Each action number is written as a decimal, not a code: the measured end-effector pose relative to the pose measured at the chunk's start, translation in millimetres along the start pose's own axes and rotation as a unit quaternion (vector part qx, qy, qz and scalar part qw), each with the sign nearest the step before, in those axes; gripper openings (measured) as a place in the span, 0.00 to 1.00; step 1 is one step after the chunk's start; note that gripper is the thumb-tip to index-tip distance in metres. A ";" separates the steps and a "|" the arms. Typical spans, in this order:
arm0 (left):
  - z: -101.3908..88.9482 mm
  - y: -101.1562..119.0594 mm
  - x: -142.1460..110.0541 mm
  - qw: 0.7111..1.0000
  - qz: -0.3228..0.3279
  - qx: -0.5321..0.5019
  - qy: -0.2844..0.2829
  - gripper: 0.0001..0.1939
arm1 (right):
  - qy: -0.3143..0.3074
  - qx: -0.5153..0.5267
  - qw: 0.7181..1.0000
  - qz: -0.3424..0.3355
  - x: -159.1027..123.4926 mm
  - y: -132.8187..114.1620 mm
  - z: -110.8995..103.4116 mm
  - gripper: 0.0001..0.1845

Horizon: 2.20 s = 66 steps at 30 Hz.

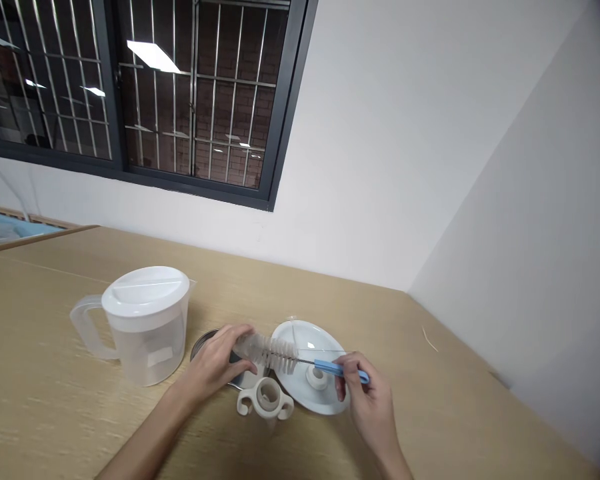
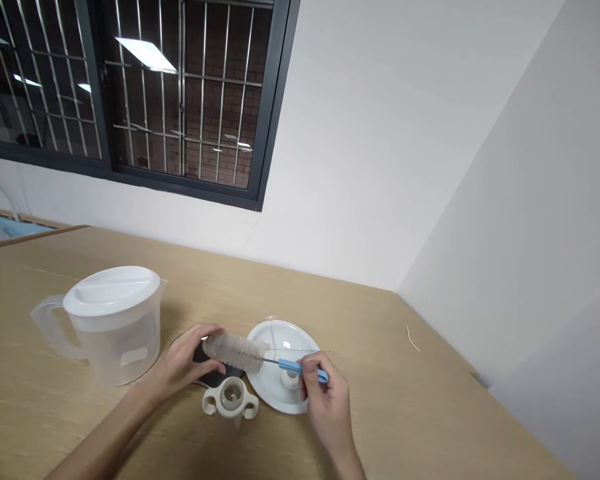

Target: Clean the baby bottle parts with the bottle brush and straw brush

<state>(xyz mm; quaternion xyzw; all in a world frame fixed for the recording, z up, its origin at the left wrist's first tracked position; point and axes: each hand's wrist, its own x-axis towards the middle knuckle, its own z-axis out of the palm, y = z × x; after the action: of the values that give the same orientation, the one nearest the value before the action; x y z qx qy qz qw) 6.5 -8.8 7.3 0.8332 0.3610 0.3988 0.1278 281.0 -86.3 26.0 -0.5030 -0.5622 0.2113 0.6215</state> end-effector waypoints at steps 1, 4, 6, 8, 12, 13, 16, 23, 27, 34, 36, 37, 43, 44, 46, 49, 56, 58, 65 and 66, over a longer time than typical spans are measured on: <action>0.4 -0.6 -0.1 1.000 -0.003 0.001 -0.002 0.26 | -0.003 0.017 1.000 -0.004 -0.4 -2.3 0.5 0.20; 2.1 -3.9 -0.6 1.000 -0.007 0.001 -0.001 0.28 | -0.013 0.062 0.998 -0.006 -2.0 -5.9 0.9 0.17; 3.2 -6.3 -1.0 1.000 -0.007 -0.001 0.001 0.30 | -0.024 0.079 0.997 0.005 -2.5 -4.6 0.2 0.16; 3.9 -7.6 -1.4 1.000 -0.008 -0.003 -0.002 0.30 | -0.031 0.088 0.995 0.019 -2.1 -1.2 -0.8 0.15; 2.8 -5.7 -1.6 1.000 -0.008 -0.003 -0.004 0.28 | -0.022 0.098 0.995 0.027 1.1 4.7 -1.5 0.14; 2.2 -4.6 -1.6 1.000 -0.008 -0.003 -0.003 0.28 | -0.017 0.099 0.995 0.028 2.1 5.4 -1.3 0.14; 0.6 -2.1 -1.3 1.000 -0.010 -0.003 0.003 0.27 | -0.009 0.096 0.995 0.030 4.1 5.5 -0.5 0.15; 1.6 -3.7 -0.8 1.000 -0.003 -0.004 0.009 0.27 | -0.007 0.090 0.995 0.042 3.9 1.2 1.6 0.17; 1.6 -3.7 -1.2 1.000 -0.001 0.000 0.013 0.27 | -0.010 0.086 0.995 0.042 4.3 3.7 0.2 0.17; 0.5 -1.5 0.0 1.000 -0.001 0.008 0.009 0.27 | -0.020 0.084 0.995 0.039 4.5 5.8 -1.6 0.15; 0.6 -1.5 0.3 1.000 -0.003 0.009 0.008 0.27 | -0.019 0.086 0.995 0.038 3.9 4.7 -1.1 0.15; 0.6 -1.6 0.4 1.000 -0.003 0.010 0.007 0.27 | -0.020 0.085 0.996 0.037 3.6 4.6 -1.0 0.14; 1.2 -2.4 -0.5 1.000 -0.009 0.005 0.003 0.28 | -0.021 0.088 0.995 0.035 4.0 11.6 -2.1 0.14; 1.5 -2.4 -0.7 1.000 -0.011 0.004 0.001 0.28 | -0.019 0.091 0.995 0.036 4.5 13.0 -2.0 0.14; 2.1 -2.4 -0.9 1.000 -0.014 0.003 -0.004 0.28 | -0.014 0.100 0.994 0.040 5.5 15.1 -1.6 0.13; 2.6 -3.2 -1.0 1.000 -0.011 0.003 -0.009 0.30 | -0.009 0.111 0.993 0.048 6.4 16.4 -0.8 0.13; 4.5 -8.5 -1.5 1.000 0.002 0.000 -0.020 0.32 | -0.012 0.132 0.990 0.057 6.4 18.3 -1.0 0.13; 5.5 -9.6 -1.6 1.000 0.007 0.002 -0.020 0.33 | -0.012 0.134 0.989 0.056 6.6 19.2 -0.9 0.13; 6.1 -11.4 -1.1 1.000 0.020 0.007 -0.017 0.34 | -0.013 0.146 0.987 0.060 5.7 18.8 -0.8 0.13; 5.9 -11.5 -1.1 1.000 0.020 0.006 -0.017 0.34 | -0.012 0.148 0.987 0.061 5.5 18.4 -0.8 0.13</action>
<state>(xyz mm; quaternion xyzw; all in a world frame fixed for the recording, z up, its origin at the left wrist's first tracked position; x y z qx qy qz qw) 4.7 -1.0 -2.9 0.8474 0.3451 0.3851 0.1205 288.8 -74.6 13.0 -0.4365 -0.5004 0.3356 0.6682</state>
